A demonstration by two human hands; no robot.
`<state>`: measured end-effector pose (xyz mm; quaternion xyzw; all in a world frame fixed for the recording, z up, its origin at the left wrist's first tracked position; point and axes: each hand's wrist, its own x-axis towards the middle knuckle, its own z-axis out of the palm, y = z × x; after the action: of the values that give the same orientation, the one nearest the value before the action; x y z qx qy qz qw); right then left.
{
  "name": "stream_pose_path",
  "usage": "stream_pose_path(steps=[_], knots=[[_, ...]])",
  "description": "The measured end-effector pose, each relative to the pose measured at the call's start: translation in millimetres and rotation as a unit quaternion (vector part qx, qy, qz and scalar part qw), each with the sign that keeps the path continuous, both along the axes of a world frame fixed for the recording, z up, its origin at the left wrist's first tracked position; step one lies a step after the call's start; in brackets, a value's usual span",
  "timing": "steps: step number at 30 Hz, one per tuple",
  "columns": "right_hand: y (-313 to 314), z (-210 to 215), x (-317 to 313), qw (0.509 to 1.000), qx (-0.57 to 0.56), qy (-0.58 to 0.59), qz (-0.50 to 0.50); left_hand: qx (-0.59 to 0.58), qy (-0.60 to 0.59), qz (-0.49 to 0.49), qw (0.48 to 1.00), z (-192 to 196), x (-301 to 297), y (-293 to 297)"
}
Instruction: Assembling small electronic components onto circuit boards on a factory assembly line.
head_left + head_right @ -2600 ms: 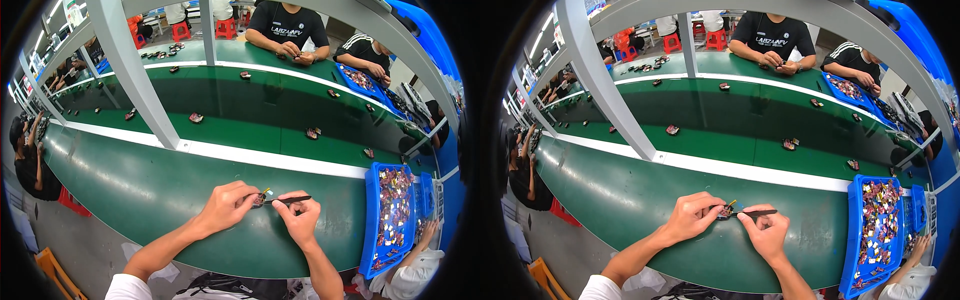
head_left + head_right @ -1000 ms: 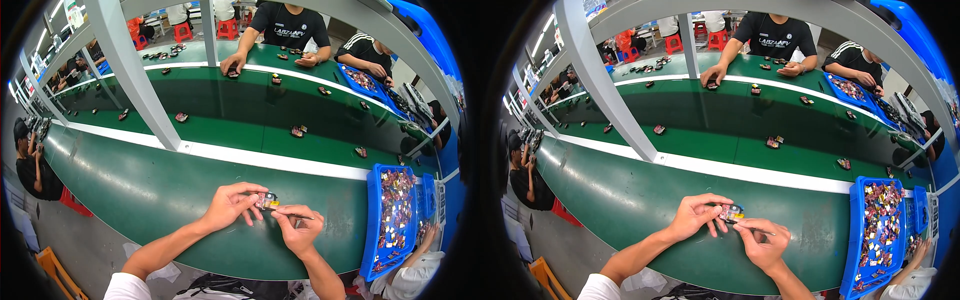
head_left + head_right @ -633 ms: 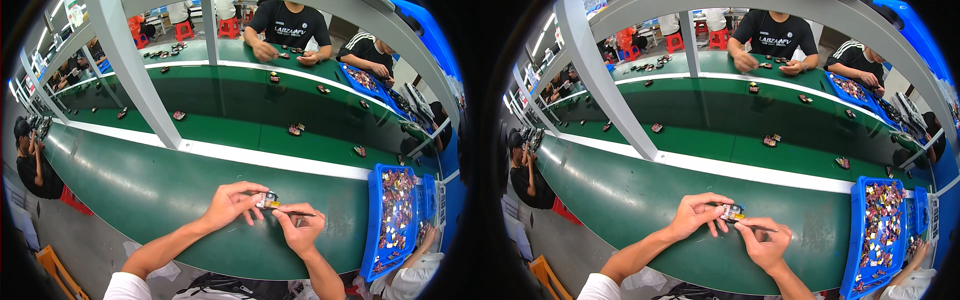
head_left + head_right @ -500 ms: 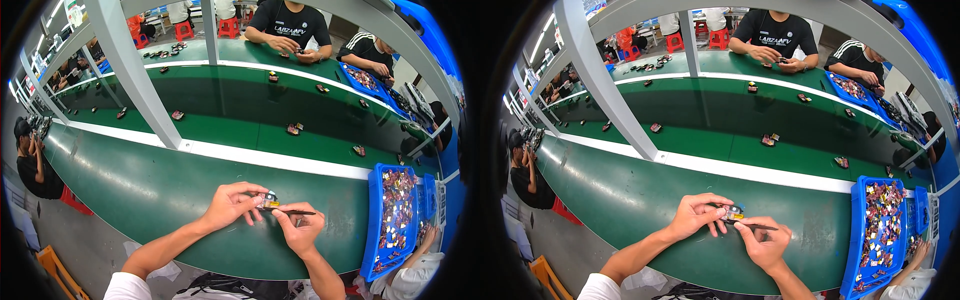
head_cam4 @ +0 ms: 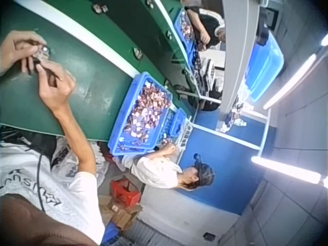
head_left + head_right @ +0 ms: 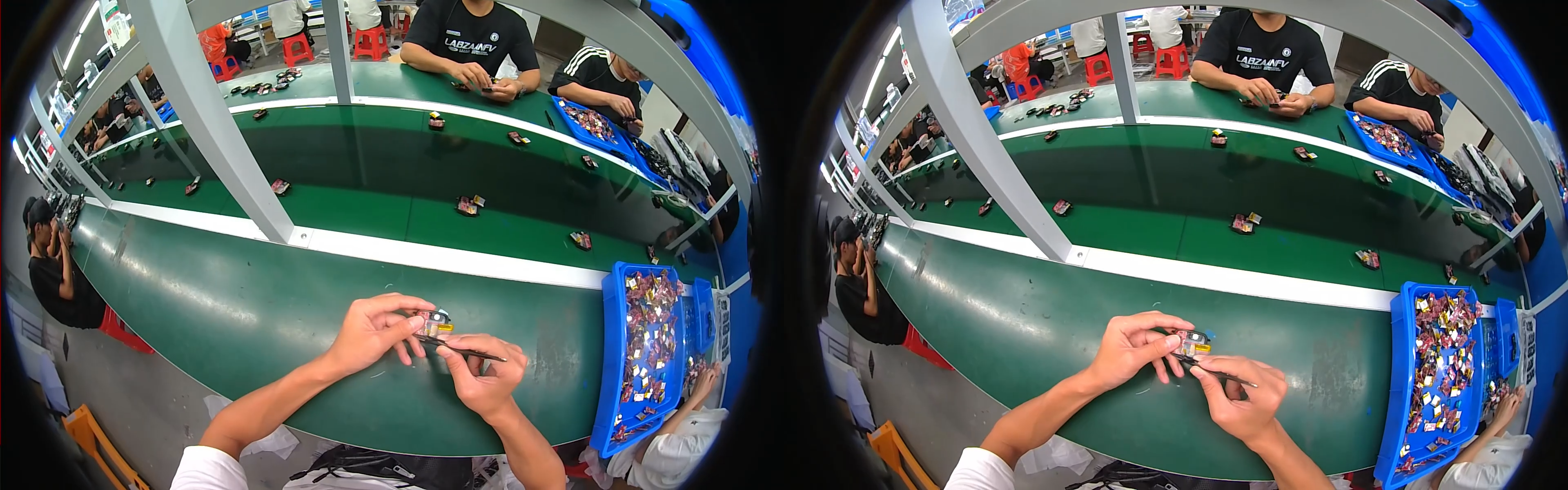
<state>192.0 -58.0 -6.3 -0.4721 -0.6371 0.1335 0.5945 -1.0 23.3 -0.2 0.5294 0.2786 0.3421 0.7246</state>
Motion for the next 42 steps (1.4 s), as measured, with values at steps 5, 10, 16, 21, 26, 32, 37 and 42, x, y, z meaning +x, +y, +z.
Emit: stream_pose_path(steps=[5, 10, 16, 21, 26, 32, 37, 42], knots=[[0, 0, 0, 1.000, 0.004, -0.003, 0.004, -0.005, 0.003, -0.005, 1.000, 0, 0, -1], [-1, -1, -2, 0.994, 0.048, -0.094, 0.003, 0.055, 0.050, 0.011, 0.997, 1, 4, -4], [-3, -7, -4, 0.974, 0.108, -0.200, -0.012, 0.106, 0.102, 0.023, 0.989, -3, 7, -6], [-3, -8, -6, 0.968, 0.109, -0.227, -0.005, 0.099, 0.106, 0.045, 0.988, -8, 9, -6], [7, -10, -4, 0.975, 0.111, -0.191, -0.003, 0.081, 0.150, 0.067, 0.983, -16, 13, 8], [10, -5, 3, 0.989, 0.094, -0.085, -0.069, 0.142, 0.180, 0.309, 0.923, -15, -3, 120], [12, -5, 2, 0.990, 0.103, -0.088, -0.049, 0.206, 0.347, 0.342, 0.849, -20, -30, 184], [11, -5, 7, 0.990, 0.068, -0.109, -0.064, 0.429, 0.416, 0.450, 0.664, -14, 10, 195]])
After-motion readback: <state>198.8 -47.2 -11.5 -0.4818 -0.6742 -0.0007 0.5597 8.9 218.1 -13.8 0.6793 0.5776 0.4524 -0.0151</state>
